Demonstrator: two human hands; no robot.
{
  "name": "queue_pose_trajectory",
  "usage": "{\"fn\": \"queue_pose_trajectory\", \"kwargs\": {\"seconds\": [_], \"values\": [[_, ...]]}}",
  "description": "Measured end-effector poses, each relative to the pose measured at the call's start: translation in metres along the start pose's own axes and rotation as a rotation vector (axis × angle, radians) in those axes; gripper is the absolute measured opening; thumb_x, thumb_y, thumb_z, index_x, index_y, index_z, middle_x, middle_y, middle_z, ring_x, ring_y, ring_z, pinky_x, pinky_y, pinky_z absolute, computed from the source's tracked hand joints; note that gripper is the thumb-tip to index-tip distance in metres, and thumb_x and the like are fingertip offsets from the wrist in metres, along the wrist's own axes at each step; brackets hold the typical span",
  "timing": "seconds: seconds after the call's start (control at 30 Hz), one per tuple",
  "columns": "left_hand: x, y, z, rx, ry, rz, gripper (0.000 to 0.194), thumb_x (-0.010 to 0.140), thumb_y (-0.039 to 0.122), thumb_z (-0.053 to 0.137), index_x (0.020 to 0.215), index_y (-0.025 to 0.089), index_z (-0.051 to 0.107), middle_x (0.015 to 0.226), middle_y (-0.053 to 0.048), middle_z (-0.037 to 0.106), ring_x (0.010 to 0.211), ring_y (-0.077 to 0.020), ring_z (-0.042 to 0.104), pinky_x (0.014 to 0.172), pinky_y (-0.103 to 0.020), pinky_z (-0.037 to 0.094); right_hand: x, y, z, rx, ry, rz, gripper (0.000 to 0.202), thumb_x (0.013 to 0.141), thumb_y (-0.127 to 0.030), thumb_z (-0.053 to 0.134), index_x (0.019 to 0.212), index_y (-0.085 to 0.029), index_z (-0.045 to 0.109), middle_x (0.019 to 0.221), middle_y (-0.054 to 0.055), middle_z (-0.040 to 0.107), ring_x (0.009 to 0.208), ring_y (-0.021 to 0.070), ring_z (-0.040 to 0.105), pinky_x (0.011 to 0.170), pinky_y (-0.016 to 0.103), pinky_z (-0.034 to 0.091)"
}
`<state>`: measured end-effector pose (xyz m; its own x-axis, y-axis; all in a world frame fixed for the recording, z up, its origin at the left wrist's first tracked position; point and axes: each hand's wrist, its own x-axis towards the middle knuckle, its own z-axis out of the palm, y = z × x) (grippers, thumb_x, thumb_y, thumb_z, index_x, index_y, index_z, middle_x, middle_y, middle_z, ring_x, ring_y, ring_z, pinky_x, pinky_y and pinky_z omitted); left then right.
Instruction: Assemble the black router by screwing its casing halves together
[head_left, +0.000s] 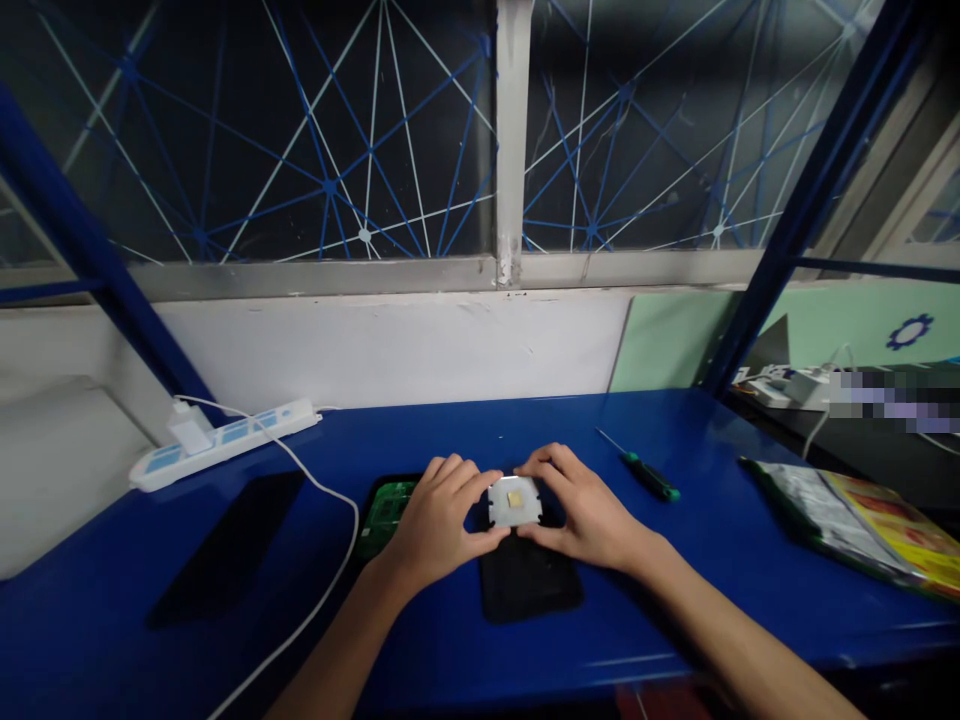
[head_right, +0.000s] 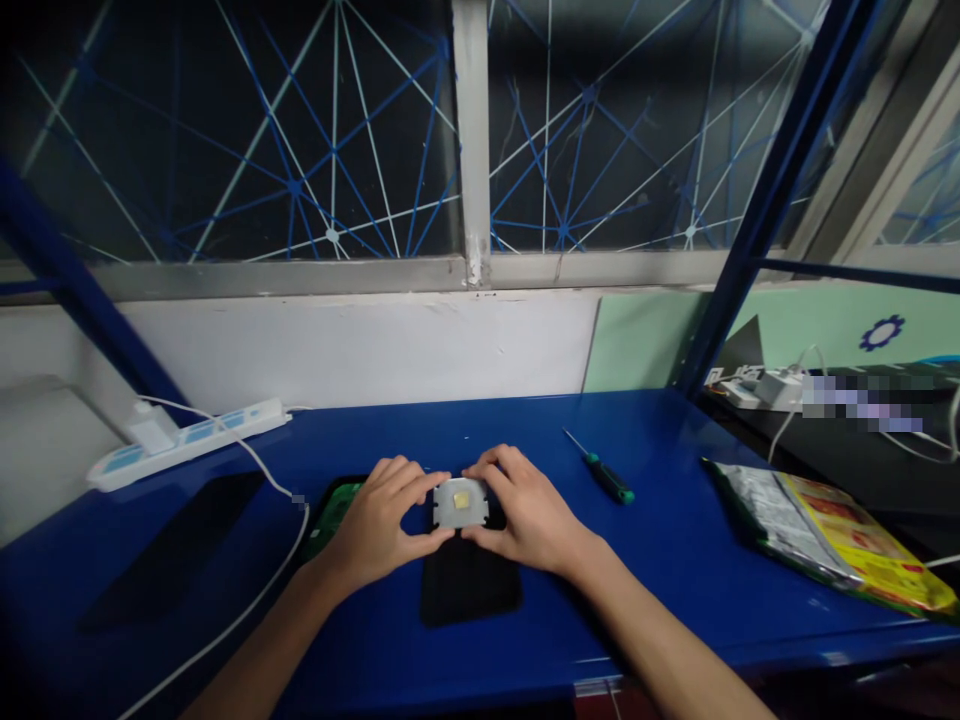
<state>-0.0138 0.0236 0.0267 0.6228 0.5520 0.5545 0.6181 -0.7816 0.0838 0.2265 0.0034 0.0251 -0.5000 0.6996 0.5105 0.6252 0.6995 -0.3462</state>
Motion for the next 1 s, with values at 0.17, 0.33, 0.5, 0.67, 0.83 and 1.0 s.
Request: {"fn": "queue_pose_trajectory", "kwargs": {"seconds": [0.17,0.33,0.5,0.67,0.83,1.0], "values": [[-0.001,-0.004,-0.001,-0.005,0.081,0.005,0.039,0.083,0.031,0.070,0.119,0.021,0.062,0.082,-0.002,0.063,0.078,-0.0244,0.056,0.071,-0.038,0.042,-0.001,0.003,-0.004,-0.008,0.010,0.043,0.051,0.084,-0.039,0.073,0.128,-0.021,0.054,0.116,0.013,0.060,0.104,0.0281,0.059,0.088,0.045,0.053],[-0.004,-0.007,0.004,0.001,0.102,0.033,0.041,0.080,0.030,0.074,0.118,0.019,0.061,0.082,-0.002,0.063,0.080,-0.0244,0.056,0.071,-0.037,0.041,-0.002,0.007,-0.003,-0.012,-0.010,0.043,0.051,0.085,-0.046,0.072,0.128,-0.022,0.057,0.113,0.011,0.062,0.101,0.0276,0.061,0.087,0.045,0.053],[-0.008,-0.008,0.006,0.001,0.092,0.030,0.042,0.078,0.031,0.077,0.115,0.019,0.062,0.083,-0.002,0.062,0.080,-0.0251,0.055,0.071,-0.038,0.041,-0.002,0.007,0.000,-0.013,-0.049,0.042,0.056,0.084,-0.046,0.073,0.131,-0.021,0.056,0.114,0.012,0.063,0.101,0.0278,0.061,0.088,0.044,0.053],[-0.007,-0.007,0.006,0.005,0.067,0.014,0.041,0.080,0.031,0.074,0.117,0.019,0.060,0.084,-0.002,0.062,0.082,-0.0258,0.056,0.072,-0.038,0.042,-0.003,0.010,0.002,-0.029,-0.030,0.045,0.051,0.087,-0.046,0.071,0.128,-0.020,0.057,0.110,0.011,0.064,0.098,0.0263,0.062,0.084,0.042,0.053],[-0.005,-0.005,0.008,0.012,0.032,-0.021,0.045,0.080,0.031,0.076,0.120,0.019,0.059,0.094,-0.005,0.063,0.087,-0.0267,0.055,0.075,-0.039,0.044,-0.004,0.011,0.002,-0.014,-0.013,0.037,0.052,0.087,-0.047,0.070,0.129,-0.020,0.056,0.109,0.010,0.065,0.097,0.0255,0.062,0.083,0.042,0.053],[-0.005,-0.003,0.008,0.024,-0.003,-0.043,0.047,0.078,0.033,0.079,0.119,0.018,0.060,0.097,-0.006,0.062,0.089,-0.0274,0.055,0.077,-0.041,0.045,-0.005,0.009,0.004,0.003,0.016,0.015,0.051,0.086,-0.045,0.071,0.128,-0.019,0.056,0.108,0.010,0.065,0.095,0.0245,0.062,0.082,0.040,0.054]]}}
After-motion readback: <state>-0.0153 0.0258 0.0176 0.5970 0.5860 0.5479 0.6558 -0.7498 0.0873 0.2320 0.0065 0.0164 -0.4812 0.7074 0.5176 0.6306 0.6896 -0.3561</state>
